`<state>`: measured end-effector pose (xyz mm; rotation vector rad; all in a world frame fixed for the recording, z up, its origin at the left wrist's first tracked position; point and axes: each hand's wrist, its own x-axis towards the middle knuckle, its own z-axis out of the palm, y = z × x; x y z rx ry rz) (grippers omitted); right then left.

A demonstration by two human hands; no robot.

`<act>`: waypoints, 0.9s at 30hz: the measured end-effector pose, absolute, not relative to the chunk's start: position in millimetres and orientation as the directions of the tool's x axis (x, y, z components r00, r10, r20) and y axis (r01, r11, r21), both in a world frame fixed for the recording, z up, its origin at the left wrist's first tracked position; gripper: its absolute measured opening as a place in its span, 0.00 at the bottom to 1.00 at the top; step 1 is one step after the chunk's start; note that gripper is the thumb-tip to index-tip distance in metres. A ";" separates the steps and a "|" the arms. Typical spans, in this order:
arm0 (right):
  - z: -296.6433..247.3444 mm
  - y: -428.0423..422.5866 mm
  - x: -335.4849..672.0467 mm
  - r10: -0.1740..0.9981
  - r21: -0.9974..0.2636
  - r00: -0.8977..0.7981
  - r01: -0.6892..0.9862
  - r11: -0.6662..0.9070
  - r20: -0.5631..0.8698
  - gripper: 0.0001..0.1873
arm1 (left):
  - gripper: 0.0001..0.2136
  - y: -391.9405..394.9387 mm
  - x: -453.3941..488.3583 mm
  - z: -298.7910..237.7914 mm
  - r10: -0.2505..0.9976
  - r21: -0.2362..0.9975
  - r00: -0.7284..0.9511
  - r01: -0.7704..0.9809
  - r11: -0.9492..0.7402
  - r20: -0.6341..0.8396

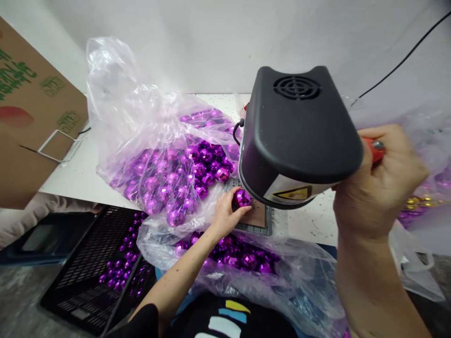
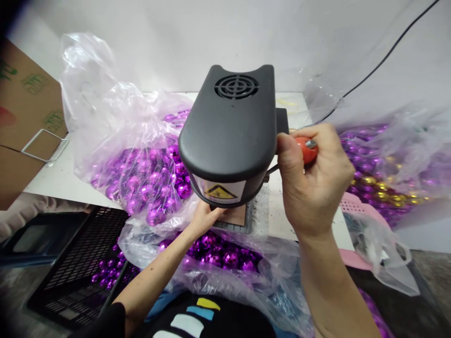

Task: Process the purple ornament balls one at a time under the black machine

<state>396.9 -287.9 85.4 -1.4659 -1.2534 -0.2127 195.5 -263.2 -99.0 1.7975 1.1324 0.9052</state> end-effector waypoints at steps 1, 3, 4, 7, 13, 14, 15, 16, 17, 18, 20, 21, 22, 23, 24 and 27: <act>85.7 -288.0 396.7 0.565 -0.609 0.416 0.767 0.204 0.713 0.27 | 0.20 -263.5 196.9 -98.9 0.917 0.874 0.358 0.375 -0.311 0.173; 86.2 -288.1 396.5 0.567 -0.607 0.413 0.769 0.203 0.713 0.26 | 0.19 -264.9 199.4 -99.4 0.893 0.823 0.388 0.414 -0.388 0.226; 86.4 -288.3 396.6 0.565 -0.605 0.412 0.770 0.204 0.715 0.25 | 0.18 -266.1 200.6 -100.2 0.881 0.798 0.400 0.429 -0.423 0.252; 86.2 -288.7 397.3 0.557 -0.603 0.412 0.770 0.211 0.721 0.25 | 0.19 -270.9 204.6 -104.0 0.850 0.730 0.411 0.460 -0.505 0.329; 82.8 -287.1 398.2 0.537 -0.622 0.425 0.738 0.262 0.729 0.22 | 0.21 -275.9 210.5 -103.5 0.854 0.772 0.426 0.416 -0.480 0.301; 82.0 -286.5 398.5 0.524 -0.617 0.427 0.741 0.266 0.737 0.22 | 0.20 -275.9 210.9 -102.3 0.861 0.788 0.427 0.412 -0.458 0.277; 81.2 -286.0 398.7 0.510 -0.612 0.429 0.744 0.267 0.745 0.21 | 0.20 -275.8 211.4 -101.3 0.869 0.800 0.422 0.411 -0.438 0.259; 80.4 -285.4 399.1 0.499 -0.609 0.434 0.747 0.266 0.750 0.21 | 0.19 -275.8 211.8 -100.5 0.877 0.807 0.412 0.413 -0.422 0.247; 79.8 -284.9 399.4 0.493 -0.610 0.440 0.747 0.262 0.751 0.20 | 0.19 -275.9 212.2 -100.1 0.883 0.811 0.403 0.415 -0.412 0.242; 79.4 -284.4 399.8 0.489 -0.614 0.447 0.745 0.260 0.749 0.20 | 0.19 -276.2 212.6 -99.8 0.885 0.812 0.398 0.416 -0.408 0.241; 79.1 -283.8 400.3 0.486 -0.620 0.456 0.741 0.256 0.746 0.18 | 0.20 -277.3 213.0 -99.9 0.886 0.809 0.392 0.419 -0.412 0.248; 79.2 -283.7 400.4 0.484 -0.621 0.458 0.741 0.254 0.745 0.18 | 0.21 -277.9 213.0 -100.0 0.886 0.808 0.388 0.420 -0.414 0.253; 79.4 -284.0 400.2 0.484 -0.618 0.457 0.745 0.249 0.746 0.18 | 0.21 -278.5 212.8 -100.1 0.887 0.806 0.384 0.422 -0.415 0.255; 79.6 -284.8 399.7 0.484 -0.614 0.454 0.751 0.244 0.748 0.18 | 0.22 -279.0 212.6 -100.2 0.889 0.804 0.382 0.426 -0.414 0.255; 79.6 -286.0 399.0 0.482 -0.608 0.449 0.756 0.244 0.752 0.18 | 0.22 -279.3 212.2 -100.4 0.889 0.802 0.382 0.431 -0.413 0.252; 77.3 -293.9 395.6 0.459 -0.562 0.423 0.797 0.223 0.781 0.18 | 0.21 -279.4 211.2 -101.0 0.886 0.796 0.398 0.441 -0.414 0.240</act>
